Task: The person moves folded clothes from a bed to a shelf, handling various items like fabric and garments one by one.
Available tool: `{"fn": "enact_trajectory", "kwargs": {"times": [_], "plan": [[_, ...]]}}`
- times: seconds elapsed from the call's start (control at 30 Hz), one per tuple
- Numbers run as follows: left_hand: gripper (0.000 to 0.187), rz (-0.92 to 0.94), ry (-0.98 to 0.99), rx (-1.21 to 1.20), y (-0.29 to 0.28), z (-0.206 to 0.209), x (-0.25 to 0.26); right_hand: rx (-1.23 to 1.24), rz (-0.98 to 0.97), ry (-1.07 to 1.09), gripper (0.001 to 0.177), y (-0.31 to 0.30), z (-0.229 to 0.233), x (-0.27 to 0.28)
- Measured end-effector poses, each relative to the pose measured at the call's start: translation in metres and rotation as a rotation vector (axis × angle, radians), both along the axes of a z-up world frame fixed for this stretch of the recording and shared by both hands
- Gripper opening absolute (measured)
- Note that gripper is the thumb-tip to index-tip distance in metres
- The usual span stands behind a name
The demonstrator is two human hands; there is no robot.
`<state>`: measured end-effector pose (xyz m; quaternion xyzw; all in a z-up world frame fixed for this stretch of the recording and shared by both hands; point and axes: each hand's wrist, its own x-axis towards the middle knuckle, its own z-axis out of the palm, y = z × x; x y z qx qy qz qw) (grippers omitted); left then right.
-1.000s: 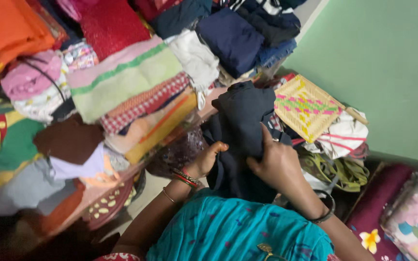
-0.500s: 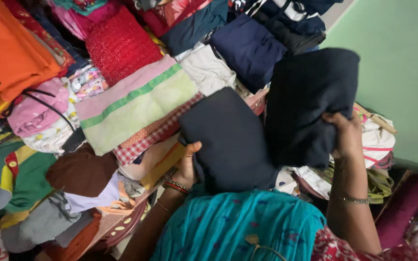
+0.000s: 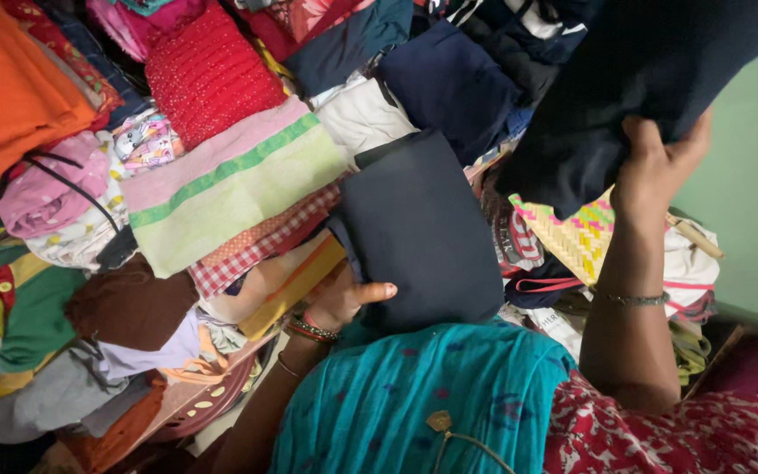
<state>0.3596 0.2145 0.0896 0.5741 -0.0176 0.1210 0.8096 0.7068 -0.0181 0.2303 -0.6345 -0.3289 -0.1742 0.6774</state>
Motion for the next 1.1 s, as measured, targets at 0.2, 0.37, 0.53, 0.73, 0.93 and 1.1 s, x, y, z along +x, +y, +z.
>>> {"fn": "enact_trajectory", "kwargs": {"times": [0.2, 0.37, 0.53, 0.73, 0.93, 1.1], "plan": [[0.06, 0.1, 0.067, -0.123, -0.001, -0.057, 0.002, -0.4, -0.358, -0.726, 0.072, 0.077, 0.035, 0.022], [0.024, 0.199, -0.115, 0.459, 0.008, -0.194, 0.006, -0.92, -0.327, -0.65, 0.075, 0.192, -0.018, 0.067], [0.027, 0.3, 0.028, 0.34, 0.007, -0.19, -0.017, -1.333, -0.229, -0.504, 0.087, 0.251, -0.117, 0.086], [0.05, 0.388, 0.154, -0.253, -0.007, -0.027, -0.016, -1.457, -0.067, -0.438, 0.111, 0.242, -0.105, 0.089], [0.05, 0.436, 0.219, 0.083, -0.008, -0.002, -0.016, -1.246, -0.08, -0.597, 0.09, 0.223, -0.068, 0.104], [0.051, 0.444, 0.212, -0.04, -0.01, -0.017, -0.016, -1.192, -0.177, -0.807, 0.06, 0.211, -0.034, 0.078]]}}
